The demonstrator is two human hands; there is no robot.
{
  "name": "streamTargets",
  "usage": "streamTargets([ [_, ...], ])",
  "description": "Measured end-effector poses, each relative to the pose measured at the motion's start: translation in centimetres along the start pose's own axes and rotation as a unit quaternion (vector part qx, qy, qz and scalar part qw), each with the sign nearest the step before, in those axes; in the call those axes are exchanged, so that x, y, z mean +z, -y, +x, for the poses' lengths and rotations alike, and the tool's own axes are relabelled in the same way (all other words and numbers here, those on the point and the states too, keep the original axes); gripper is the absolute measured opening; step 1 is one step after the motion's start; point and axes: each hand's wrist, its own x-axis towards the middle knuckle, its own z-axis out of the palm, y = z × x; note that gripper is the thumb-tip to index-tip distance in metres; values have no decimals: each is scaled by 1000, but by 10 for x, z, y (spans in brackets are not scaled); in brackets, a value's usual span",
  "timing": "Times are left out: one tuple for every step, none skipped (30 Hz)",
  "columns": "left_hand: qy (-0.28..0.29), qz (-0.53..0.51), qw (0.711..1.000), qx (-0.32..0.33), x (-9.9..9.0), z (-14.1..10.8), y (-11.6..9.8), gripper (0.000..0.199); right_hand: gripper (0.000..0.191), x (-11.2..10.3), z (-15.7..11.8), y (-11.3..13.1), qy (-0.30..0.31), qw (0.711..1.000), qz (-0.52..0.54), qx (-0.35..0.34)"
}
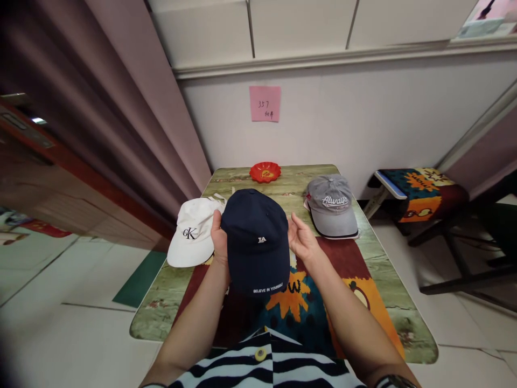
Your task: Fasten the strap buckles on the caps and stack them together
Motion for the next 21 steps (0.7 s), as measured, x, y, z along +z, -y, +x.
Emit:
streamTargets([
  [-6, 1, 1000, 7, 0, 3, -3, 69, 26, -1, -8, -4, 17, 1000, 2, 8],
  [-14, 3, 1000, 18, 0, 5, -5, 67, 29, -2, -17, -10, 26, 999, 7, 22],
  [-22, 4, 999, 31, 0, 8, -7, 65, 31, -4, -25, -19, 28, 999, 15, 42],
  [-30, 5, 999, 45, 0, 10, -7, 63, 30, -6, -34, -29, 22, 998, 23, 60],
  [-37, 3, 998, 58, -1, 11, -7, 61, 26, -8, -42, -40, 6, 997, 32, 66],
  [-43, 1, 997, 68, -2, 12, -5, 61, 22, -9, -48, -50, -8, 997, 39, 66],
  [-47, -1, 996, 72, -4, 13, -2, 61, 20, -9, -53, -57, -21, 997, 43, 61],
  [-51, -3, 997, 66, -7, 13, 2, 63, 20, -9, -56, -61, -33, 997, 45, 51],
  [-53, -5, 997, 53, -9, 12, 7, 66, 21, -7, -56, -60, -44, 997, 42, 38],
  [-51, -6, 998, 33, -13, 11, 13, 70, 23, -4, -56, -56, -53, 998, 36, 21],
  [-45, -7, 999, 10, -17, 9, 20, 75, 26, -1, -54, -47, -60, 998, 27, 2],
  [-36, -4, 999, -18, -21, 7, 28, 79, 30, 3, -51, -34, -65, 997, 16, -22],
  [-26, 5, 999, -45, -26, 5, 36, 82, 34, 7, -48, -18, -66, 997, 2, -49],
  [-18, 25, 997, -69, -32, 2, 44, 81, 37, 10, -46, 0, -66, 994, -13, -81],
  [-15, 60, 994, -87, -38, 0, 52, 79, 39, 13, -44, 19, -66, 990, -28, -118],
  [-20, 107, 990, -91, -43, -3, 60, 73, 39, 14, -43, 39, -69, 984, -47, -157],
  [-26, 161, 983, -83, -48, -7, 66, 66, 38, 13, -41, 58, -74, 976, -69, -195],
  [-28, 216, 974, -66, -53, -10, 72, 58, 36, 9, -40, 75, -82, 965, -89, -232],
  [-26, 266, 962, -46, -56, -13, 76, 51, 34, 3, -39, 90, -92, 953, -105, -269],
  [-15, 310, 950, -30, -59, -15, 80, 45, 32, -7, -38, 103, -106, 941, -114, -302],
  [0, 345, 938, -19, -60, -18, 82, 41, 30, -19, -36, 113, -127, 929, -114, -329],
])
